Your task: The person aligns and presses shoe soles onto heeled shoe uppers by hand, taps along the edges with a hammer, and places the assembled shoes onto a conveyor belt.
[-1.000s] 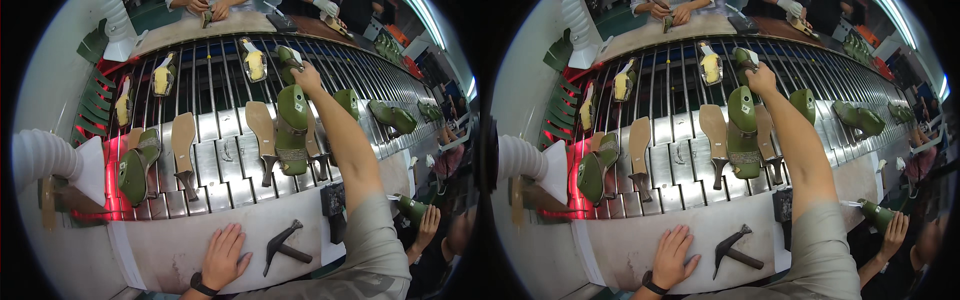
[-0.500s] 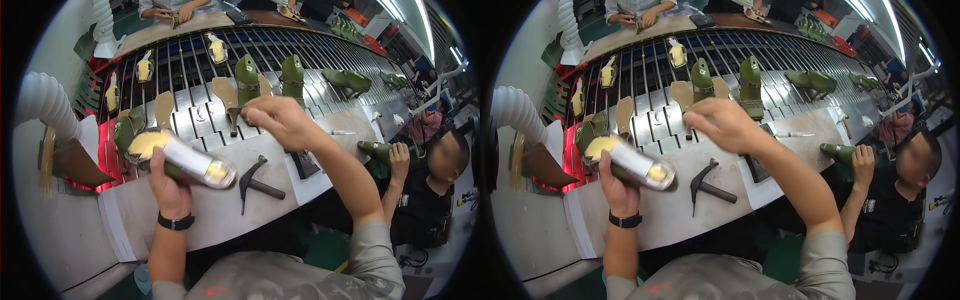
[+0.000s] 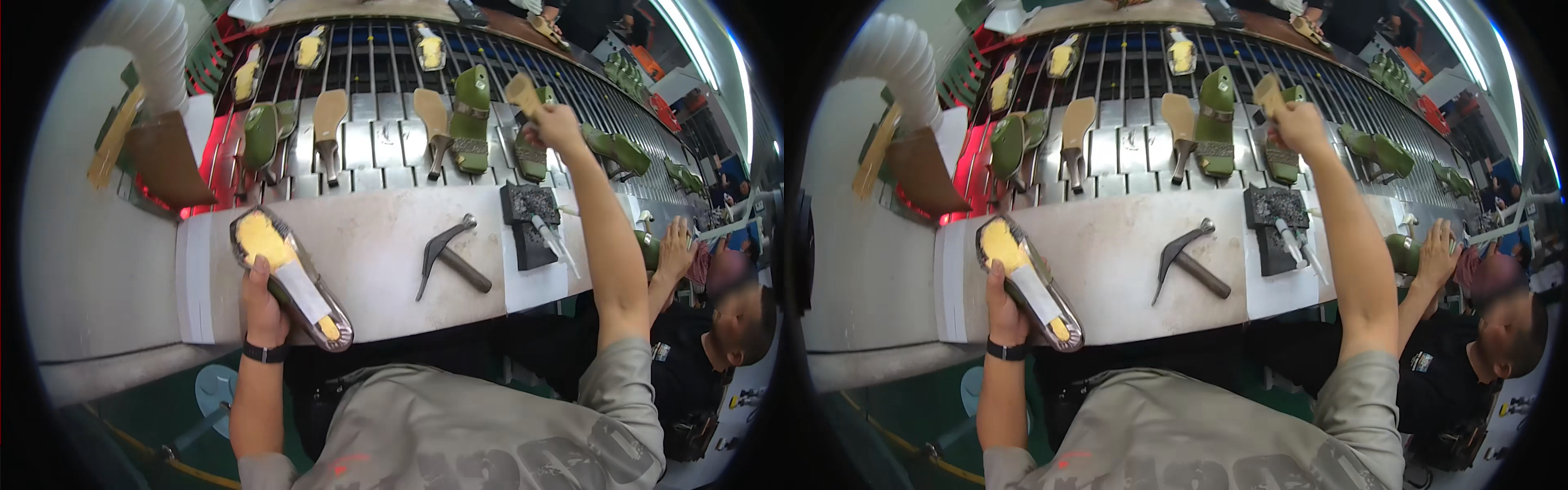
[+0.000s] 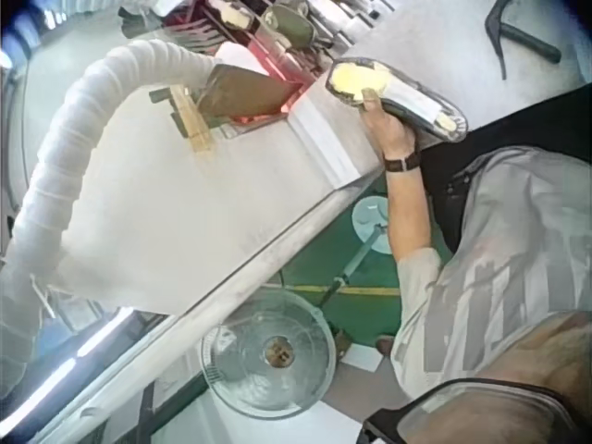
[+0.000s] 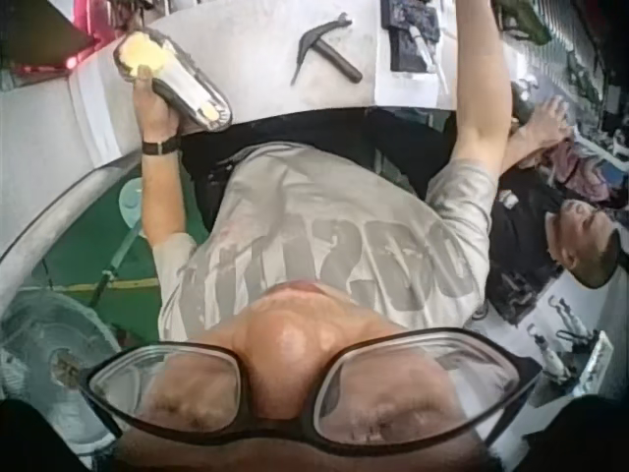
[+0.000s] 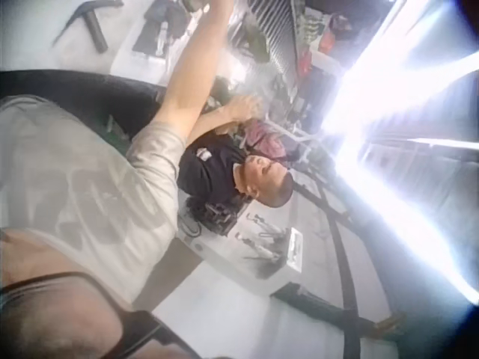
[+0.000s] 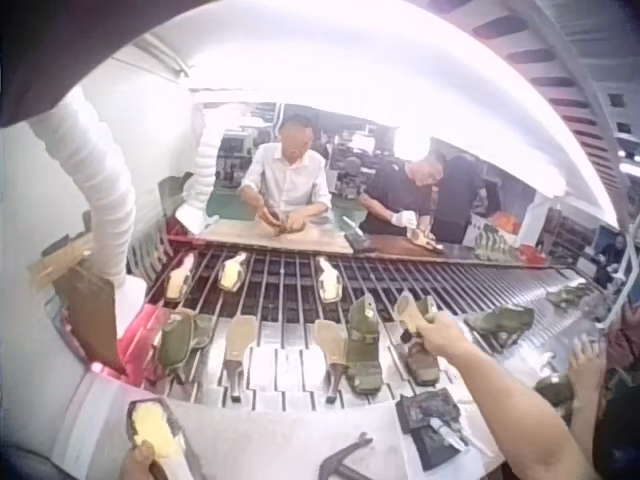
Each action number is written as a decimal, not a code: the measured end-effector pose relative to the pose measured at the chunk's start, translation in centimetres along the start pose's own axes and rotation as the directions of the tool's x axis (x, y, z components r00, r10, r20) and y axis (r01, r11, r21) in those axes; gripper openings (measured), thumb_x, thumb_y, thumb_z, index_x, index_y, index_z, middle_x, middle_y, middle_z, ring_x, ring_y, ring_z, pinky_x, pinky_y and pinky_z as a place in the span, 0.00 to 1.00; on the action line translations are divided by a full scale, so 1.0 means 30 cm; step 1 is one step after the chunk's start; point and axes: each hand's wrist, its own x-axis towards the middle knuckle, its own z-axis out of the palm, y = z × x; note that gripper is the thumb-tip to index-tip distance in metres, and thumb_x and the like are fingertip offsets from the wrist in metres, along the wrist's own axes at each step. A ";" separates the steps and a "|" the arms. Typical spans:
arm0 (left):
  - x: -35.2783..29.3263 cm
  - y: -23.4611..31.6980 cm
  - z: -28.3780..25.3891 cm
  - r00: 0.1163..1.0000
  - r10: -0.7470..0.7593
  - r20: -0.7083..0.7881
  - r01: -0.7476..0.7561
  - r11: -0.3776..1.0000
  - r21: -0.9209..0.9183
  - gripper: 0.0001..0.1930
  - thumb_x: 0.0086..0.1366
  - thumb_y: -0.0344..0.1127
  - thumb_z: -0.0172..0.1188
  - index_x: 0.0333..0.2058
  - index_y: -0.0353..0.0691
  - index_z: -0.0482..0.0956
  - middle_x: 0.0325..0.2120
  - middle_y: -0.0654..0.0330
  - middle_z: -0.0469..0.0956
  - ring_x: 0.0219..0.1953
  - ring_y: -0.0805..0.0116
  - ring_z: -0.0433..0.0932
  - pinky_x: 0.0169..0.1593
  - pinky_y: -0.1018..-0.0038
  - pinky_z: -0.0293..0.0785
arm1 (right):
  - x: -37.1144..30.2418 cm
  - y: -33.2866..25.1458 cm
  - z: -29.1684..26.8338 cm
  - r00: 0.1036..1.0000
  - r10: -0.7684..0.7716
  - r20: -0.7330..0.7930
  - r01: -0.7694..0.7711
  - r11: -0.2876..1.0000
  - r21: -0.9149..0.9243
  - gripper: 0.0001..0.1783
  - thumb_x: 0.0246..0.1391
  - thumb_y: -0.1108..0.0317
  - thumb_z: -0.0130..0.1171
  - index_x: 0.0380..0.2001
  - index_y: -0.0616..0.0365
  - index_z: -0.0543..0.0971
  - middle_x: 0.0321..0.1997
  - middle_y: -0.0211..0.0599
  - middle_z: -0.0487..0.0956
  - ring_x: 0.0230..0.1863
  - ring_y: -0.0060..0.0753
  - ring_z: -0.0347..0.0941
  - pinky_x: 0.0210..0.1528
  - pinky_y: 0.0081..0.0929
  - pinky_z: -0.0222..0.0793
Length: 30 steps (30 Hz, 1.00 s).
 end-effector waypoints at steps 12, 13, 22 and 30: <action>-0.125 -0.045 0.002 0.986 0.110 0.122 -0.089 0.981 -0.171 0.38 0.74 0.67 0.48 0.60 0.32 0.71 0.46 0.46 0.82 0.46 0.56 0.84 0.51 0.60 0.82 | -0.990 -0.070 0.831 0.897 0.094 0.432 -0.429 0.424 0.798 0.23 0.70 0.68 0.53 0.62 0.68 0.69 0.51 0.53 0.81 0.49 0.47 0.83 0.52 0.41 0.83; -0.121 -0.051 -0.005 0.985 0.124 0.122 -0.099 0.977 -0.187 0.39 0.74 0.67 0.49 0.60 0.32 0.71 0.46 0.46 0.82 0.46 0.56 0.84 0.51 0.60 0.82 | -1.003 -0.055 0.838 0.894 0.098 0.438 -0.435 0.428 0.792 0.23 0.70 0.68 0.53 0.62 0.68 0.69 0.51 0.53 0.81 0.49 0.47 0.83 0.52 0.41 0.83; -0.116 -0.061 -0.009 0.982 0.163 0.094 -0.156 0.984 -0.082 0.48 0.67 0.80 0.45 0.59 0.33 0.71 0.43 0.43 0.82 0.43 0.56 0.84 0.46 0.62 0.84 | -0.991 -0.033 0.699 0.902 -0.424 -0.082 0.413 0.793 0.448 0.21 0.73 0.64 0.52 0.59 0.71 0.75 0.55 0.52 0.81 0.57 0.42 0.80 0.60 0.37 0.73; -0.128 -0.041 -0.006 0.987 0.118 0.109 -0.110 0.991 -0.079 0.49 0.66 0.80 0.46 0.59 0.33 0.71 0.44 0.42 0.82 0.43 0.56 0.85 0.46 0.62 0.84 | -0.912 -0.053 0.791 0.938 -0.292 0.186 0.050 0.645 0.762 0.34 0.75 0.49 0.50 0.21 0.66 0.79 0.10 0.27 0.65 0.12 0.17 0.57 0.17 0.21 0.52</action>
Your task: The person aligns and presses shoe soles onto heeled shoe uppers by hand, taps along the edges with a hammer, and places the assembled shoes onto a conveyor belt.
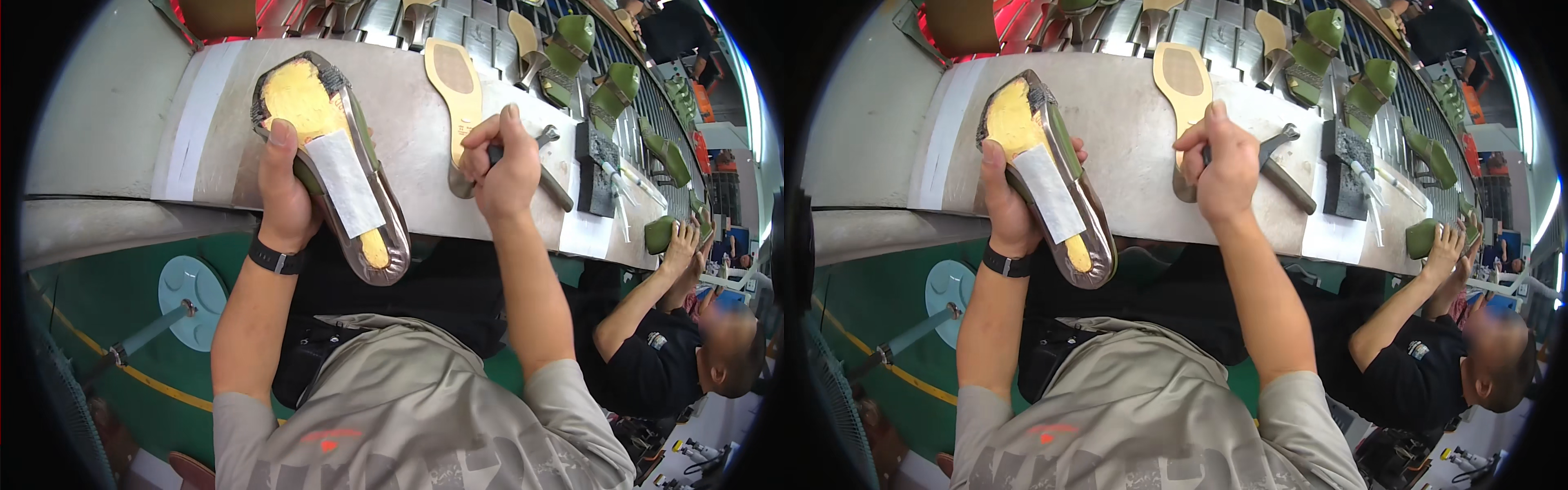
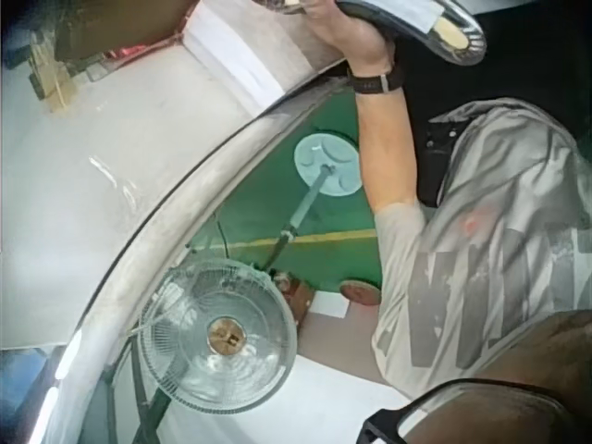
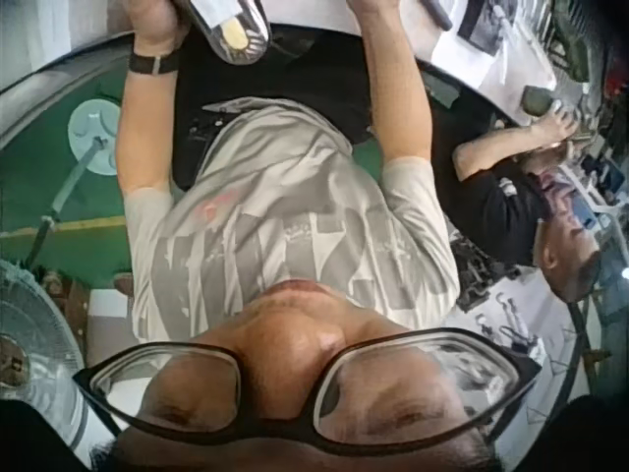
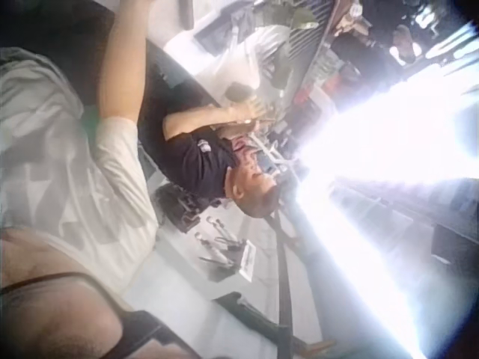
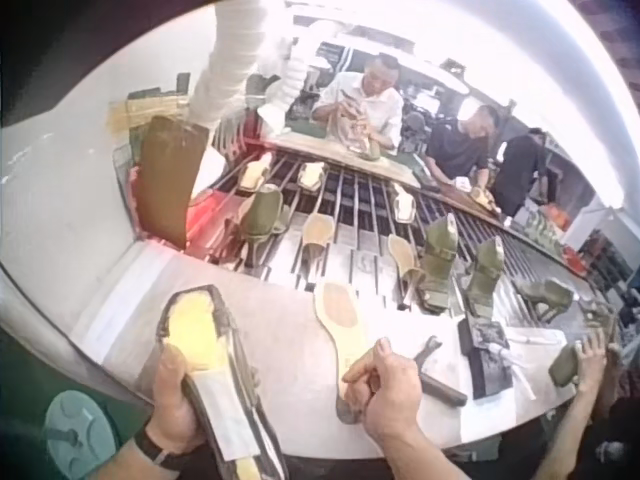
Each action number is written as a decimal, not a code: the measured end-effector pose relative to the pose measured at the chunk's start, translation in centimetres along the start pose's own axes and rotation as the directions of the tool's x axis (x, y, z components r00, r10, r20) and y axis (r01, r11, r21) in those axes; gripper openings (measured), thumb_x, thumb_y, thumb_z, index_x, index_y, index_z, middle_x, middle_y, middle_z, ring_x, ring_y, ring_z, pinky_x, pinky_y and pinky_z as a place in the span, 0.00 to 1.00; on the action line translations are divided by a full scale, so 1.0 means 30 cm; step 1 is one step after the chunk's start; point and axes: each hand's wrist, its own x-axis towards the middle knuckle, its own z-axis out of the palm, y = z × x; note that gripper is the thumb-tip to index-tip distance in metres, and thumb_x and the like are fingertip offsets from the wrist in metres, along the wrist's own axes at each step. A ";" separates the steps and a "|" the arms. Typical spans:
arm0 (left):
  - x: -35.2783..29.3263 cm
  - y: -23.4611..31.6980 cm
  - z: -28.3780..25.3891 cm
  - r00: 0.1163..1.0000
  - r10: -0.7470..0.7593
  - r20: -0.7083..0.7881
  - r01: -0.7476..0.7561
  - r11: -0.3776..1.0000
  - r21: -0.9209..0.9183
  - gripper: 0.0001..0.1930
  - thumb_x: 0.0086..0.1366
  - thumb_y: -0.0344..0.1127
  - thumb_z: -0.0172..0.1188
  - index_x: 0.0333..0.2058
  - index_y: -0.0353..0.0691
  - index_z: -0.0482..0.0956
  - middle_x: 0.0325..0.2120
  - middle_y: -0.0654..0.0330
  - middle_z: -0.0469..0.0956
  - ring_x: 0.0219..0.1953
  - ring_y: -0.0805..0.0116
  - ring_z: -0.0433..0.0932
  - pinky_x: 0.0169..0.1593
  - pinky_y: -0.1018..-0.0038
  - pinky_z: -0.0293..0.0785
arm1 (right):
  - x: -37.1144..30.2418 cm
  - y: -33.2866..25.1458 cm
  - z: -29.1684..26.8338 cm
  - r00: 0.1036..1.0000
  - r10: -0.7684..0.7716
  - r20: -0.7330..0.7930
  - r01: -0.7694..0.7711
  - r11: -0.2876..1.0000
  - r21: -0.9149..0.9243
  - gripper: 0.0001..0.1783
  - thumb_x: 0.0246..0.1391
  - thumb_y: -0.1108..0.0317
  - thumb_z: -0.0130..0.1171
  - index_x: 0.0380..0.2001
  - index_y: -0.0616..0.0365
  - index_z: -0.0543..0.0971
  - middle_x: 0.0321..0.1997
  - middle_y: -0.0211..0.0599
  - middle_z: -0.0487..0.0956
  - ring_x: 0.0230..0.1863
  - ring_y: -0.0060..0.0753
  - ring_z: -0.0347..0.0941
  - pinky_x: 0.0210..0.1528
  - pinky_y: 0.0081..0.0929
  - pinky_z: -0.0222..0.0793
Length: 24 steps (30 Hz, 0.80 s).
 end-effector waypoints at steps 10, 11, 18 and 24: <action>0.166 0.081 0.067 0.962 0.251 0.105 -0.259 0.963 0.075 0.32 0.75 0.54 0.52 0.61 0.29 0.72 0.52 0.47 0.82 0.53 0.56 0.83 0.59 0.61 0.78 | 0.001 0.016 0.002 0.990 0.139 0.012 -0.138 0.989 -0.050 0.19 0.67 0.61 0.63 0.28 0.66 0.78 0.18 0.27 0.71 0.19 0.18 0.65 0.23 0.21 0.61; 0.190 0.096 0.097 0.955 0.271 0.122 -0.282 0.956 0.087 0.30 0.75 0.53 0.53 0.61 0.30 0.73 0.52 0.49 0.82 0.53 0.58 0.83 0.60 0.62 0.77 | -0.023 0.041 0.009 0.987 -0.153 -0.042 0.136 0.951 -0.278 0.16 0.65 0.62 0.64 0.32 0.67 0.79 0.26 0.34 0.76 0.28 0.24 0.71 0.33 0.25 0.67; 0.254 0.109 0.106 0.969 0.228 0.097 -0.229 0.973 -0.001 0.26 0.76 0.50 0.54 0.60 0.34 0.74 0.55 0.54 0.81 0.56 0.62 0.80 0.62 0.63 0.75 | -0.358 0.015 -0.124 0.974 -0.225 -0.037 0.190 0.891 -0.413 0.07 0.68 0.74 0.58 0.46 0.66 0.77 0.76 0.68 0.62 0.70 0.49 0.70 0.71 0.39 0.63; 0.254 0.102 0.093 0.973 0.222 -0.056 -0.227 0.967 -0.118 0.25 0.74 0.48 0.53 0.58 0.33 0.75 0.52 0.53 0.82 0.54 0.61 0.81 0.60 0.65 0.75 | -0.736 -0.053 -0.245 0.957 0.289 0.014 -0.280 0.910 0.306 0.44 0.63 0.38 0.62 0.66 0.64 0.66 0.73 0.68 0.64 0.66 0.54 0.74 0.61 0.47 0.77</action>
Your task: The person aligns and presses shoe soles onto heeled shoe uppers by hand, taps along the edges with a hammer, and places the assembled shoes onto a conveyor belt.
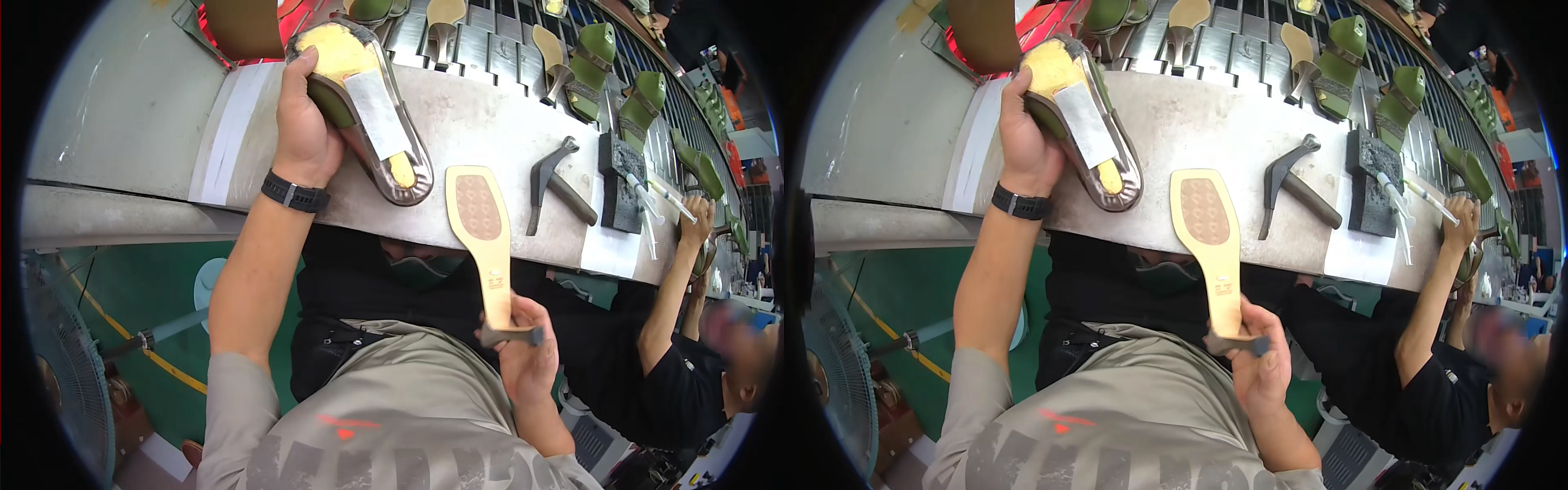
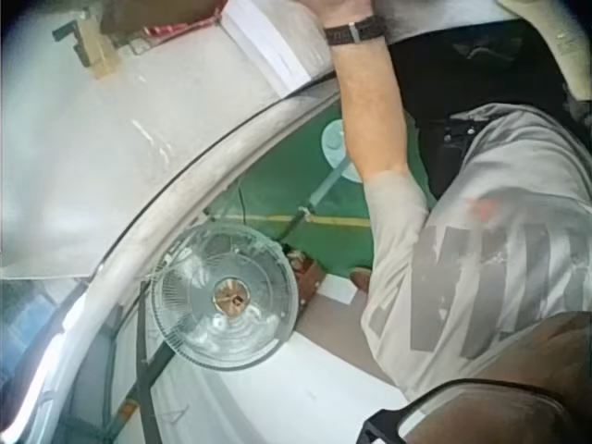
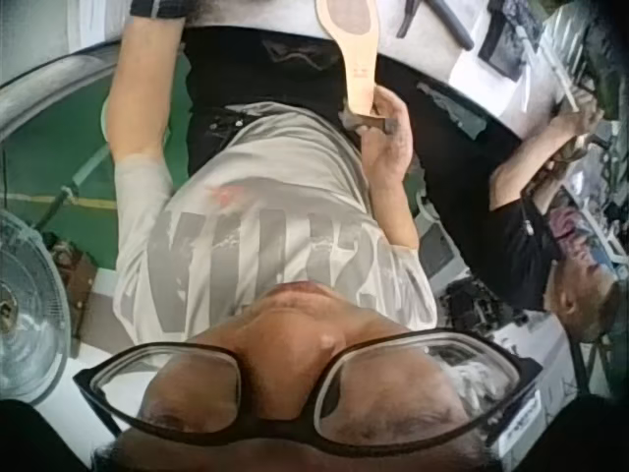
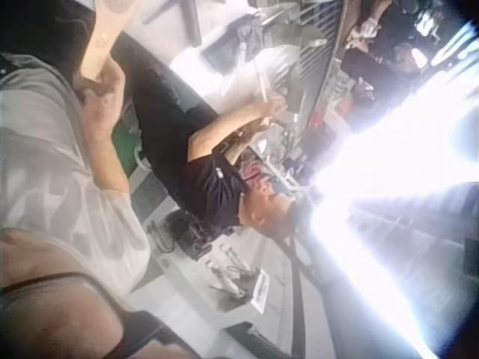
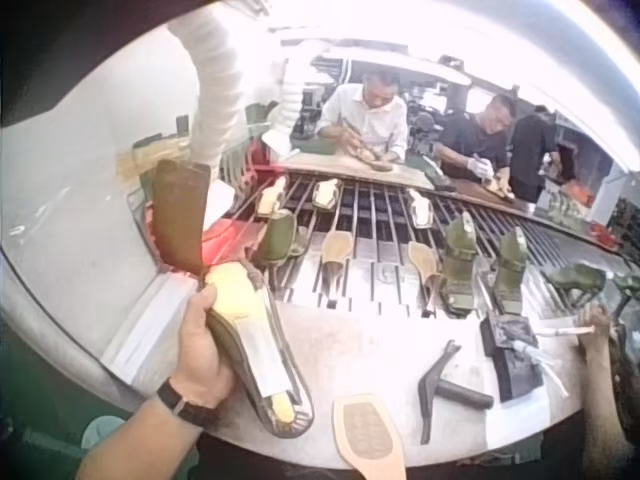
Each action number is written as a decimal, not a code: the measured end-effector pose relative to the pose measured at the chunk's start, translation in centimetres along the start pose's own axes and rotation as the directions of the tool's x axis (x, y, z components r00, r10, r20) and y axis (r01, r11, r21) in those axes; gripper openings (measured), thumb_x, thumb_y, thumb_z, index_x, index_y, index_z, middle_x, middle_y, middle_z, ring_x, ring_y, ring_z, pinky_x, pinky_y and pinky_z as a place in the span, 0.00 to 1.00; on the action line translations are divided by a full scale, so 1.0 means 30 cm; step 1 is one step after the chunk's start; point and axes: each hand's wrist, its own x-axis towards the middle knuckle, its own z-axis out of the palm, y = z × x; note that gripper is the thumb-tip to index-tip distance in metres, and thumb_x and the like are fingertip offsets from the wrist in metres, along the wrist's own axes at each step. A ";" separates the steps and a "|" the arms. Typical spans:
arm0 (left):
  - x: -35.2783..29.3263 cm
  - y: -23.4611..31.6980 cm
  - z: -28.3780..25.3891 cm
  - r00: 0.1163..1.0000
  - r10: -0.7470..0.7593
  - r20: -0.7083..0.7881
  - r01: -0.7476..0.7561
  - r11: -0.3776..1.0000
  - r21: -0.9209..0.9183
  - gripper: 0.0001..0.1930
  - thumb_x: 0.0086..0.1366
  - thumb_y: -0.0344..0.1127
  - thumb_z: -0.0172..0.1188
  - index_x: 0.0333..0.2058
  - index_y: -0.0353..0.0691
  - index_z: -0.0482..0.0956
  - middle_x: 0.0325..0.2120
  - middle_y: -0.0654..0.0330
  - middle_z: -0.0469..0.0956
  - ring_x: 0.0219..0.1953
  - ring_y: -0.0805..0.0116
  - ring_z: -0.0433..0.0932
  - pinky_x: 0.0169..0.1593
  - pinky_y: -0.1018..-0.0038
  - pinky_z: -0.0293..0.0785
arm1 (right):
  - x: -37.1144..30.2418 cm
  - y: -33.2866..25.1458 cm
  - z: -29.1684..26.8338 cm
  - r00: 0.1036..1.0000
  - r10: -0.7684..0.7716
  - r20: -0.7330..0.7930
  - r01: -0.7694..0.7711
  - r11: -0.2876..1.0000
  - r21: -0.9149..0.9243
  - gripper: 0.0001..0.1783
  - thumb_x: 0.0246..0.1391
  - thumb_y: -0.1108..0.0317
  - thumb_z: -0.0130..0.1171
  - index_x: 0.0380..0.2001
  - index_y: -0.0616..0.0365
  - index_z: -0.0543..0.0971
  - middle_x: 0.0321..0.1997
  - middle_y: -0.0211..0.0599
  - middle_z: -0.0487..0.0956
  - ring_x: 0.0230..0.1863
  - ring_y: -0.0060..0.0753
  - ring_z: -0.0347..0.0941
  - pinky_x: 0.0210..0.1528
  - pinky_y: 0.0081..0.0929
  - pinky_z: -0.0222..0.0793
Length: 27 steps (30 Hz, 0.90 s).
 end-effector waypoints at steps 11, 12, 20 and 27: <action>-0.106 0.079 0.101 0.943 -0.043 0.329 0.011 0.995 0.100 0.37 0.72 0.55 0.52 0.66 0.27 0.65 0.59 0.39 0.77 0.60 0.46 0.79 0.65 0.53 0.74 | 0.181 -0.052 0.069 0.997 0.009 0.070 -0.002 0.995 -0.098 0.18 0.65 0.76 0.59 0.56 0.73 0.74 0.45 0.55 0.84 0.43 0.44 0.86 0.46 0.41 0.86; -0.098 0.112 0.117 0.909 -0.088 0.407 0.088 0.996 0.019 0.38 0.72 0.56 0.55 0.67 0.29 0.64 0.60 0.37 0.75 0.62 0.43 0.77 0.65 0.50 0.75 | 0.188 -0.078 0.087 0.994 -0.047 0.101 0.055 0.995 -0.084 0.16 0.66 0.76 0.59 0.53 0.74 0.75 0.44 0.54 0.84 0.42 0.43 0.86 0.46 0.43 0.87; -0.201 0.224 0.277 0.864 -0.138 0.484 0.066 0.984 0.163 0.29 0.70 0.32 0.62 0.67 0.37 0.63 0.56 0.33 0.78 0.59 0.42 0.80 0.62 0.51 0.79 | 0.196 -0.281 0.317 0.896 -0.152 0.416 0.240 0.956 -0.167 0.17 0.68 0.74 0.56 0.53 0.79 0.76 0.44 0.56 0.85 0.40 0.39 0.86 0.43 0.36 0.87; -0.316 0.229 0.281 0.811 -0.140 0.568 0.072 0.988 0.140 0.23 0.73 0.39 0.63 0.59 0.32 0.69 0.55 0.32 0.79 0.57 0.45 0.82 0.60 0.54 0.81 | 0.218 -0.329 0.431 0.926 0.060 0.373 -0.013 0.992 -0.129 0.13 0.68 0.73 0.56 0.43 0.76 0.82 0.40 0.53 0.87 0.37 0.33 0.86 0.38 0.31 0.85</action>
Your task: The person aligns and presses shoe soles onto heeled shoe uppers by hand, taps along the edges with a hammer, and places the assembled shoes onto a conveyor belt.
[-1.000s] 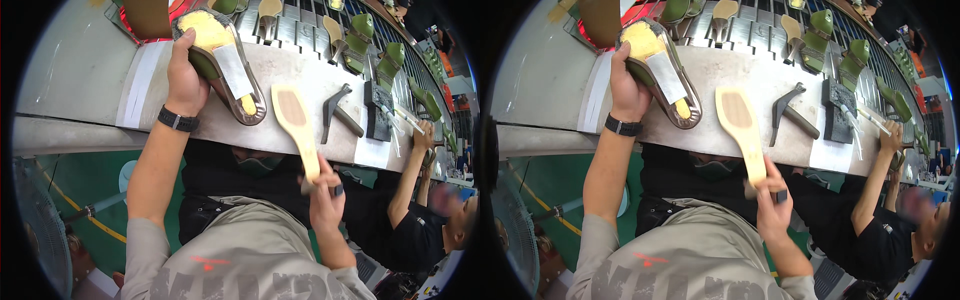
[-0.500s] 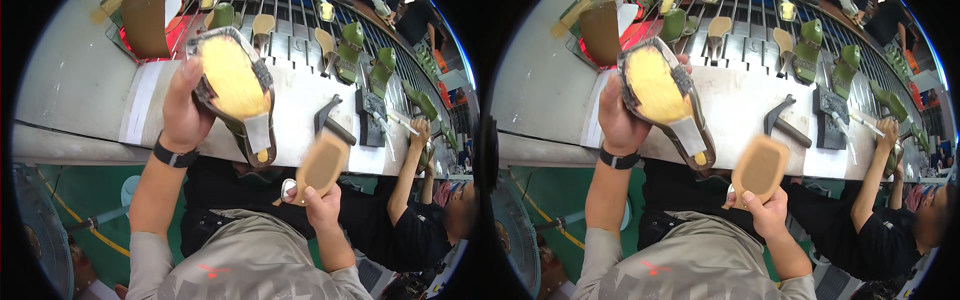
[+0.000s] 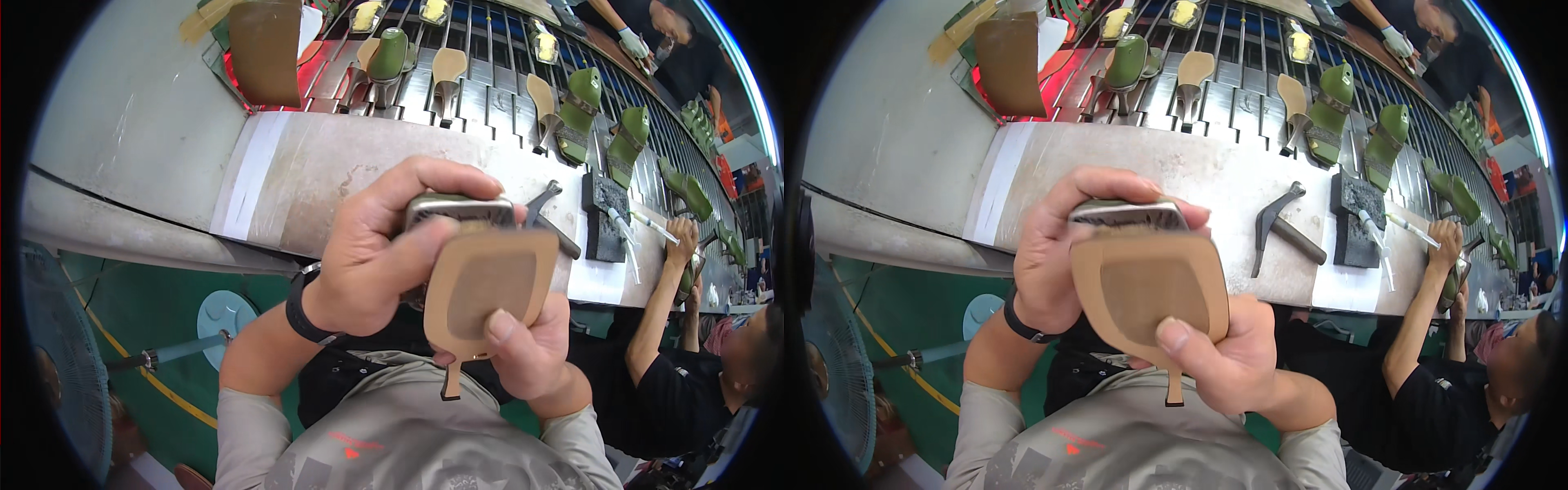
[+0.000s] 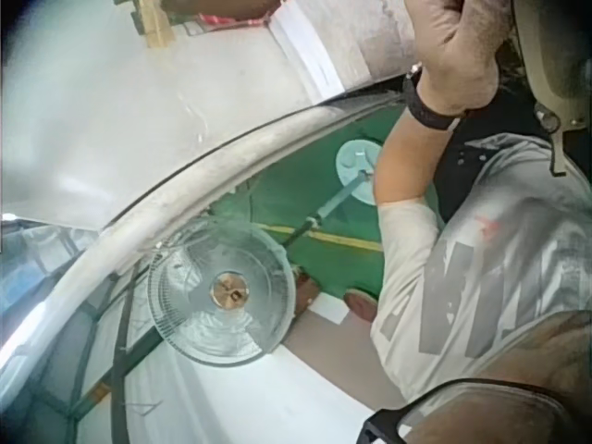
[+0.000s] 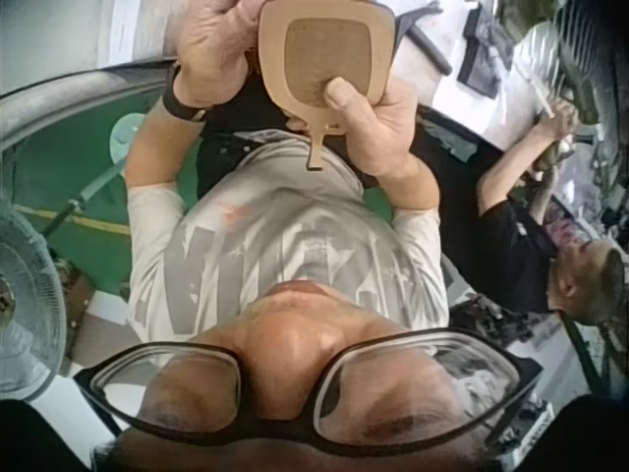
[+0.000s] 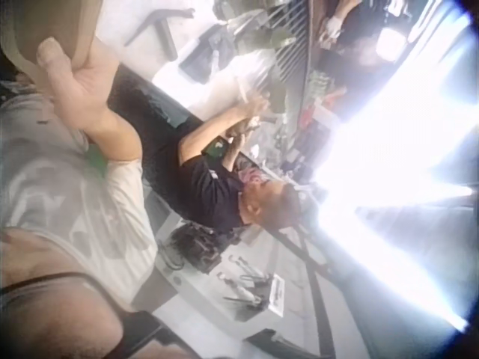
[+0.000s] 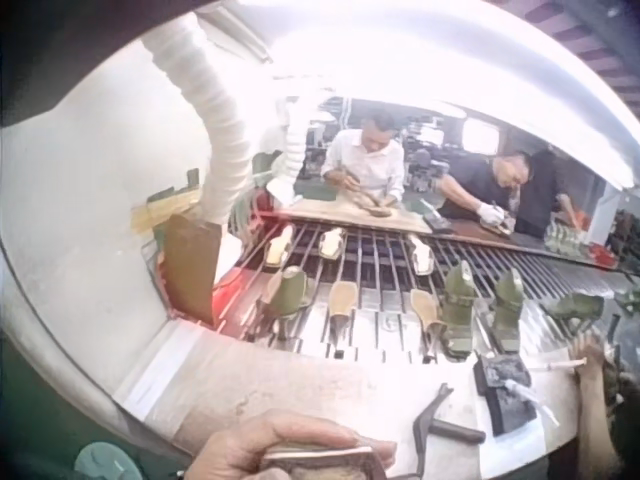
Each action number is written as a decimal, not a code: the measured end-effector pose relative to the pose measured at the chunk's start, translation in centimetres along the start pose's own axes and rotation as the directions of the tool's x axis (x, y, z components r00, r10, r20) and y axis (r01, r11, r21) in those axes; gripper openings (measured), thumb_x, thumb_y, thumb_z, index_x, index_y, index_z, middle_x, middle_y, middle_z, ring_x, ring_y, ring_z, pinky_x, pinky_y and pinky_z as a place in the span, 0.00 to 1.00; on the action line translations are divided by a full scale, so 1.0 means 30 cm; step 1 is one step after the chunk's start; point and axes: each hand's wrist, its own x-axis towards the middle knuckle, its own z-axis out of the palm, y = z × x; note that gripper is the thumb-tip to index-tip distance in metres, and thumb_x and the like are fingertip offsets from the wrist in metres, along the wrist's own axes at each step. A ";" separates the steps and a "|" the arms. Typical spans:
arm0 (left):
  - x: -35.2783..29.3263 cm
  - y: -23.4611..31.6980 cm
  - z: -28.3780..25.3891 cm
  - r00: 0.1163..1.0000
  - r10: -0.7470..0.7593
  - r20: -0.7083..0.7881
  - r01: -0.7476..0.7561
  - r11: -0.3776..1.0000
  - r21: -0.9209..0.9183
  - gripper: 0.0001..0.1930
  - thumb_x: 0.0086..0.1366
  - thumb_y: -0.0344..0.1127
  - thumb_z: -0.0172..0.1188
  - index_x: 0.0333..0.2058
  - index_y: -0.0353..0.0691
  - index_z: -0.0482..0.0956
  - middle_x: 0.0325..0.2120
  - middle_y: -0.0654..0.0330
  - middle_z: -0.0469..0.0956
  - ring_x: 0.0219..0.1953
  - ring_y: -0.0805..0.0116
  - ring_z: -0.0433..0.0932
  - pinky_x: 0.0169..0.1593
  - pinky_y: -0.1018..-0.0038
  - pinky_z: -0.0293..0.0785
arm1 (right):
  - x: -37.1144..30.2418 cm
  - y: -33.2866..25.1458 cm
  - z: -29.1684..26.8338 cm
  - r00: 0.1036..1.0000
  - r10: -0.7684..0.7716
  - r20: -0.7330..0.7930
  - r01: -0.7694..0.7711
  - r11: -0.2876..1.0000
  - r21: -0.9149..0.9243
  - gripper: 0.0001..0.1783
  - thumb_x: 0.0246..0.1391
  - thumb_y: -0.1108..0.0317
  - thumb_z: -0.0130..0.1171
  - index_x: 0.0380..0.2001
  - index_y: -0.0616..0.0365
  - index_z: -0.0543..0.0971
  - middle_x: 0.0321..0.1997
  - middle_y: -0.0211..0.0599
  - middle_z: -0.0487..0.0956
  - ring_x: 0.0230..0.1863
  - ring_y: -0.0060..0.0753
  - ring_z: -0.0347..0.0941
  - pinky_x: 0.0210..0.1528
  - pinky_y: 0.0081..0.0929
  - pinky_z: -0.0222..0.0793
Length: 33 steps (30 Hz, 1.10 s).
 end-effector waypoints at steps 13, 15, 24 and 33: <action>-0.011 -0.049 -0.007 0.977 0.160 0.138 -0.172 0.982 0.082 0.38 0.60 0.50 0.74 0.58 0.28 0.68 0.50 0.33 0.80 0.57 0.45 0.81 0.57 0.53 0.82 | -0.008 0.029 0.003 0.991 -0.135 0.018 0.136 0.981 -0.141 0.15 0.69 0.70 0.56 0.40 0.74 0.86 0.32 0.47 0.88 0.32 0.30 0.85 0.32 0.25 0.81; -0.013 -0.047 -0.008 0.975 0.156 0.156 -0.176 0.976 0.125 0.38 0.60 0.50 0.74 0.58 0.27 0.68 0.51 0.33 0.80 0.57 0.45 0.81 0.57 0.53 0.82 | -0.008 0.032 -0.009 0.991 -0.132 0.035 0.136 0.979 -0.154 0.15 0.69 0.70 0.56 0.40 0.74 0.86 0.33 0.47 0.88 0.32 0.30 0.86 0.32 0.25 0.81; -0.028 -0.046 0.011 0.981 0.139 0.134 -0.154 0.982 0.109 0.32 0.71 0.54 0.62 0.57 0.28 0.69 0.52 0.32 0.79 0.57 0.45 0.82 0.58 0.54 0.81 | -0.021 0.030 -0.007 0.994 -0.112 0.021 0.114 0.978 -0.174 0.14 0.69 0.71 0.56 0.38 0.74 0.86 0.32 0.47 0.88 0.32 0.30 0.85 0.32 0.25 0.81; 0.070 -0.033 -0.024 0.998 0.001 0.060 -0.004 0.999 0.044 0.33 0.83 0.54 0.31 0.63 0.27 0.68 0.59 0.39 0.77 0.61 0.56 0.79 0.65 0.63 0.74 | 0.045 -0.053 -0.022 0.997 0.048 -0.062 -0.055 0.991 -0.122 0.23 0.72 0.60 0.55 0.50 0.77 0.78 0.36 0.49 0.85 0.30 0.34 0.84 0.31 0.28 0.84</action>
